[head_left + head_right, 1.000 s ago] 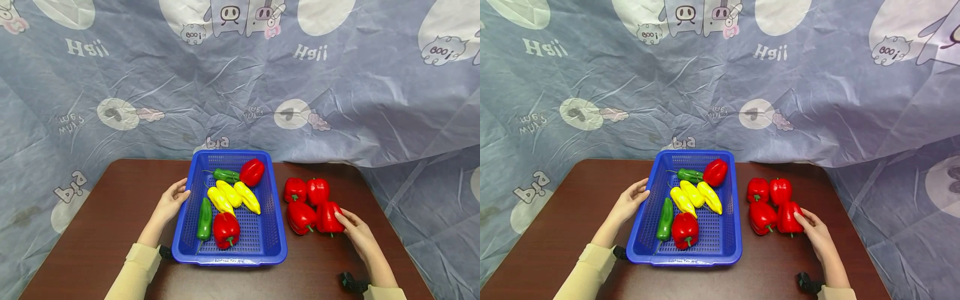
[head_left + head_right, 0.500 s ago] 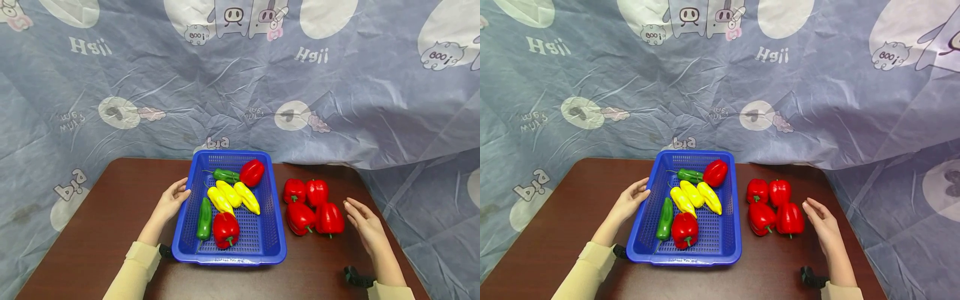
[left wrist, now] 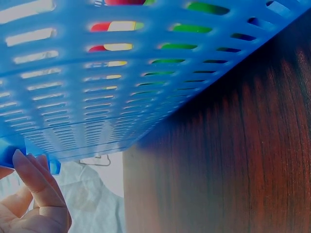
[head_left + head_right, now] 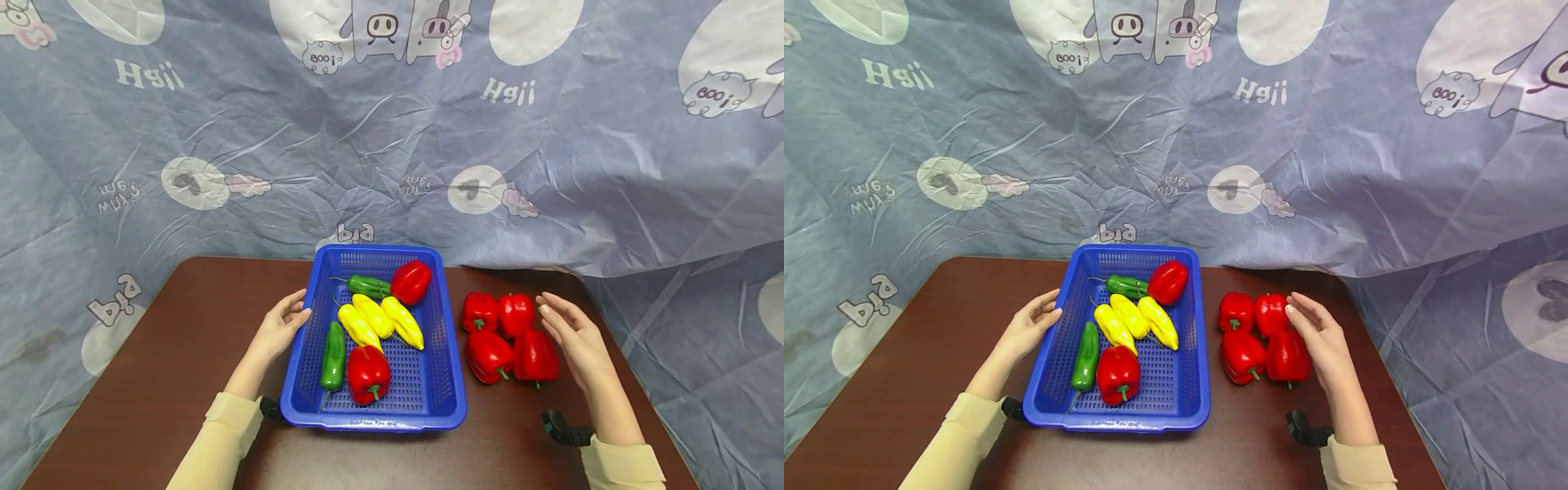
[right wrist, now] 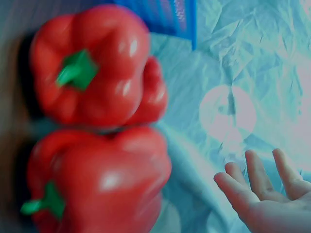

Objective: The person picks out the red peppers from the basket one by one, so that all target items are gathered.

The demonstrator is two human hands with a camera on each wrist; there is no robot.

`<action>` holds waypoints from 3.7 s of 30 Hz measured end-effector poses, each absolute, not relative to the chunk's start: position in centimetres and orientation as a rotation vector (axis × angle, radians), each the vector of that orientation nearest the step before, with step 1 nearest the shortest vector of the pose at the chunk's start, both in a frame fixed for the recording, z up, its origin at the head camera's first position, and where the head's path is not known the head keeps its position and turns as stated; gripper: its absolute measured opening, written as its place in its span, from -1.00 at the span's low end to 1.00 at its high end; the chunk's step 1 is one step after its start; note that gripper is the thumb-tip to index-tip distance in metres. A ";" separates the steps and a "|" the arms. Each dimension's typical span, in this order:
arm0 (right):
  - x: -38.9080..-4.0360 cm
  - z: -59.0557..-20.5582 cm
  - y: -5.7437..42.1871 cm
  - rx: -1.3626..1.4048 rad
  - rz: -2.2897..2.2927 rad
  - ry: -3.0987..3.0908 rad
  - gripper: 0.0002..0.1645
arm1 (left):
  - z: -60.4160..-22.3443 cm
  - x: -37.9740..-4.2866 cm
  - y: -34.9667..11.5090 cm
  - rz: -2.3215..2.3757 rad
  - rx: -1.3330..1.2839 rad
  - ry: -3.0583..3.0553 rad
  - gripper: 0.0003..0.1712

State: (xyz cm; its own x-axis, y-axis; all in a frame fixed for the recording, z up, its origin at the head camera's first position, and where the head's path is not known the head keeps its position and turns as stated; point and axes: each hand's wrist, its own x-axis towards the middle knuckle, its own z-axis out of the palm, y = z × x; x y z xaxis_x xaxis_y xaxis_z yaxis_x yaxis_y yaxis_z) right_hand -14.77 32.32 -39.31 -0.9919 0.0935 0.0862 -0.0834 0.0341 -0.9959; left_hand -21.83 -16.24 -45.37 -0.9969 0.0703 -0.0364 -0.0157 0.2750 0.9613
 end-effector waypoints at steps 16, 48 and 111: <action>-18.1 -36.2 25.0 0.068 2.019 -2.338 -0.30 | -45.3 -21.8 -16.1 1.830 0.012 2.448 -0.36; -21.6 -38.7 12.3 0.324 2.034 -2.586 -0.38 | -45.2 -21.7 -16.0 1.808 0.030 2.487 -0.38; -18.7 -40.1 6.0 0.241 0.668 -3.627 0.32 | -45.5 -21.9 -15.9 1.818 0.039 2.508 -0.40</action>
State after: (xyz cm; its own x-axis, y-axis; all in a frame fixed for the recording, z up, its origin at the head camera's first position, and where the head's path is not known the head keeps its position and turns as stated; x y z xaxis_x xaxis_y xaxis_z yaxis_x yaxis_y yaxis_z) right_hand -18.67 6.00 -40.12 -0.8423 -0.2135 -0.4950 -0.0231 0.9317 -0.3625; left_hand -21.85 -15.91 -45.46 -0.9987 0.0462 -0.0210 -0.0056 0.3113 0.9503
